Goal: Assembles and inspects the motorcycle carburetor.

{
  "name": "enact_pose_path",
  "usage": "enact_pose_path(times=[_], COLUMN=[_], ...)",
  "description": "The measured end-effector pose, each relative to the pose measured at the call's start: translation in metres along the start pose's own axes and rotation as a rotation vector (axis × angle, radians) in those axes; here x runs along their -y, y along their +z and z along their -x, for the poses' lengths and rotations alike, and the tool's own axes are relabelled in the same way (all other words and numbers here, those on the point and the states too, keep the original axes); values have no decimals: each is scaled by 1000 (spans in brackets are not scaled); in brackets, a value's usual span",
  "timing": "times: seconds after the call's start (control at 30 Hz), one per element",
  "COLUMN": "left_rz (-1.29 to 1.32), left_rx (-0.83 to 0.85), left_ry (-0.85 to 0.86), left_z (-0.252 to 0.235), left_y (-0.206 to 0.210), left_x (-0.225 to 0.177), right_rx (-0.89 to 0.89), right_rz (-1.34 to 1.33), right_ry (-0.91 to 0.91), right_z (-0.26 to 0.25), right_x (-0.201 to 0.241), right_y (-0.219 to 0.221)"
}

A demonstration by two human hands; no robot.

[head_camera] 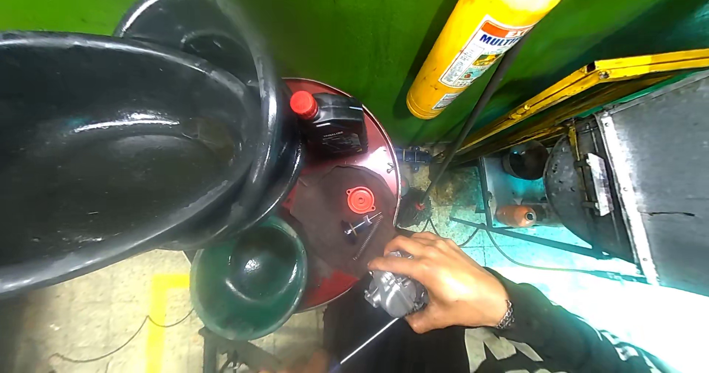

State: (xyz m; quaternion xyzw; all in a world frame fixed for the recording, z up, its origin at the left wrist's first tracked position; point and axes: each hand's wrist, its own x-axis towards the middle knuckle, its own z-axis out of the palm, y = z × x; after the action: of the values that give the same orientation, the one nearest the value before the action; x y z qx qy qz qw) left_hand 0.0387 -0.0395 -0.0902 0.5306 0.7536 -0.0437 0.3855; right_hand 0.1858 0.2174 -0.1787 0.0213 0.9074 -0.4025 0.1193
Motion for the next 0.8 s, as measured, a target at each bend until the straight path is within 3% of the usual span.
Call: enact_pose_path(times=[0.17, 0.27, 0.4, 0.6, 0.7, 0.8], left_rz=[-105, 54, 339, 291, 326, 346], left_rx=[-147, -54, 92, 112, -215, -485], left_ry=[43, 63, 230, 246, 235, 3], left_z=[0, -12, -46, -64, -61, -84], left_y=[8, -7, -28, -33, -33, -20], left_x=[8, 27, 70, 63, 69, 52], right_rx=[30, 5, -163, -300, -459, -666], right_rz=[-31, -50, 2, 200, 79, -447], right_ry=[42, 98, 200, 304, 404, 397], right_z=[0, 2, 11, 41, 61, 80], right_x=[0, 1, 6, -4, -27, -52], right_y=[-3, -5, -5, -10, -23, -41])
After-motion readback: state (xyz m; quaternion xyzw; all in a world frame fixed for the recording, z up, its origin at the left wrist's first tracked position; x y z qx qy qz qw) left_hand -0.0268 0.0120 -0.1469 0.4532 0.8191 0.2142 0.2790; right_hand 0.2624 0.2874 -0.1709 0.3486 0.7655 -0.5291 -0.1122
